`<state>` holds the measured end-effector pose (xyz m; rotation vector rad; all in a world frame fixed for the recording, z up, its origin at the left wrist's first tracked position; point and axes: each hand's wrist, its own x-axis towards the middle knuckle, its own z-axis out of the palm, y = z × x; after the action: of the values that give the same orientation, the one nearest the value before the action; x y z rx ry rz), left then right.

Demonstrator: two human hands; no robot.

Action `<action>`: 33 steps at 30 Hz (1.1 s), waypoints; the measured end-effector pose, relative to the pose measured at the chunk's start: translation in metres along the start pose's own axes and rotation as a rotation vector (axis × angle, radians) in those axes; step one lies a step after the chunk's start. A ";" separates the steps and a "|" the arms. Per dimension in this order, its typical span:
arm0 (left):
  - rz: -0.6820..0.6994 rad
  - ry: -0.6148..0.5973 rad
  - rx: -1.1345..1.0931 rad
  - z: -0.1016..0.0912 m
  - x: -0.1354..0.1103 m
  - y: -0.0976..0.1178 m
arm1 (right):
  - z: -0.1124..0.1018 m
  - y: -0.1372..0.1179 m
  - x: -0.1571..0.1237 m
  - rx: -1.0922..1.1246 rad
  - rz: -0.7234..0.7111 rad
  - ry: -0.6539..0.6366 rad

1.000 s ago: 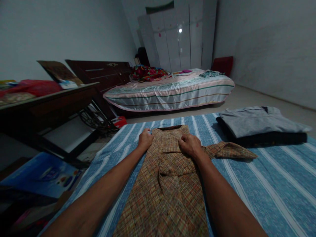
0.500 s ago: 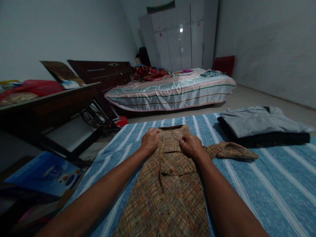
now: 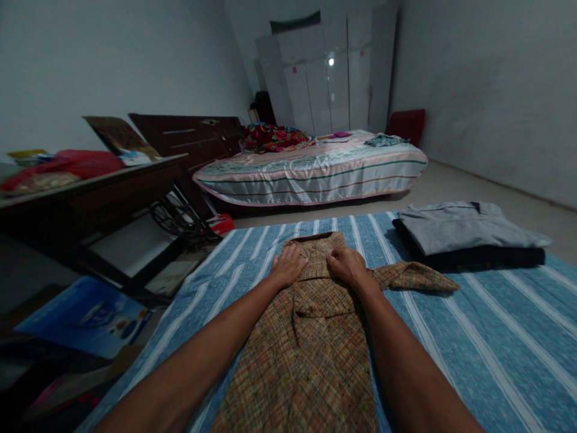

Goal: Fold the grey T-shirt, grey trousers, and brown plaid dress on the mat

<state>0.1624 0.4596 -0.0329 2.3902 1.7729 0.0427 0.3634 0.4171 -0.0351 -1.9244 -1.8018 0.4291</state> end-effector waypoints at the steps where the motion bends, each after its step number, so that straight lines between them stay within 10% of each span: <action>1: 0.010 -0.005 -0.003 -0.004 0.001 -0.001 | -0.002 0.000 -0.001 -0.005 0.010 -0.003; 9: 0.147 0.079 -0.022 -0.045 -0.025 -0.010 | -0.028 -0.002 -0.005 -0.109 0.048 0.001; 21: 0.009 -0.071 -0.140 -0.025 -0.195 0.023 | -0.039 -0.007 -0.119 -0.213 -0.313 0.069; 33: -0.050 0.111 -0.266 0.011 -0.175 0.027 | -0.040 -0.091 -0.065 -0.429 -0.411 -0.118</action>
<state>0.1376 0.2839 -0.0262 2.1922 1.7466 0.3864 0.3016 0.3510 0.0410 -1.7360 -2.4540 0.0121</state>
